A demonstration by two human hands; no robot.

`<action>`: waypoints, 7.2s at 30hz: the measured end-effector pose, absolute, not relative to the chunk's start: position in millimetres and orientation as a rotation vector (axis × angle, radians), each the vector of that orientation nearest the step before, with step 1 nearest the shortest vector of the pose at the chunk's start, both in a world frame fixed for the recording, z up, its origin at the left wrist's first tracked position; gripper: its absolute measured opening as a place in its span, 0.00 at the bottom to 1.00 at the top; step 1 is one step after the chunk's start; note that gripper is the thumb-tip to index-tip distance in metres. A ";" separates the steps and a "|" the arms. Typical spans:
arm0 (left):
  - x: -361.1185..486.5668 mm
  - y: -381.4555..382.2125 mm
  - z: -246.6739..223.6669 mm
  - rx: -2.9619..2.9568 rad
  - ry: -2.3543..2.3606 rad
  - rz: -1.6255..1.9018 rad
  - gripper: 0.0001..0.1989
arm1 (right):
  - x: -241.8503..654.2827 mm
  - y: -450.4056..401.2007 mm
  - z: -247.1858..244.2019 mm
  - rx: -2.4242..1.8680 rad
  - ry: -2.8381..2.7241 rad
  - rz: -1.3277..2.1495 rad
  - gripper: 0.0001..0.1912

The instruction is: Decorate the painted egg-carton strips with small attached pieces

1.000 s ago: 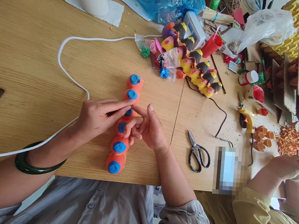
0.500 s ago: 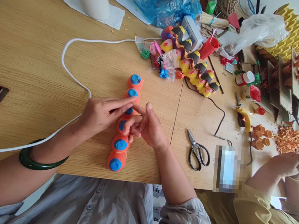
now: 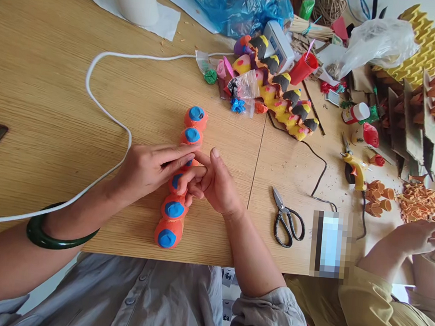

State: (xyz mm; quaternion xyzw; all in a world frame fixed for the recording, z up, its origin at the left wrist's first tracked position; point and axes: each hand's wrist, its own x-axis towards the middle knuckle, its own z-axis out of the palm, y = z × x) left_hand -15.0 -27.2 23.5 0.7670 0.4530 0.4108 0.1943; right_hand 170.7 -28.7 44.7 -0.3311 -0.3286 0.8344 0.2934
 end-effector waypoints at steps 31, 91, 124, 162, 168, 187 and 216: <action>-3.9 -31.5 60.0 0.947 1.104 1.204 0.13 | 175.9 -29.5 33.0 -0.800 -1.075 1.820 0.35; 3.5 -46.8 65.8 1.165 1.020 1.084 0.16 | 169.4 -39.0 33.8 -1.153 -1.250 1.469 0.23; 3.3 -42.9 62.7 1.017 0.972 0.978 0.23 | 172.0 -43.9 40.2 -1.076 -1.595 0.830 0.08; 0.5 -29.5 43.0 0.862 1.127 1.181 0.19 | 167.6 -28.5 34.4 -1.190 -0.983 1.466 0.27; 1.9 -28.5 45.0 0.815 1.061 1.196 0.15 | 167.6 -28.7 31.7 -1.192 -0.955 1.488 0.26; 1.5 -34.3 47.9 1.353 1.104 1.079 0.13 | 164.9 -33.3 34.8 -1.122 -1.001 1.569 0.29; -2.7 -32.2 49.2 1.325 1.276 1.180 0.10 | 167.4 -32.1 32.8 -1.085 -0.871 1.646 0.19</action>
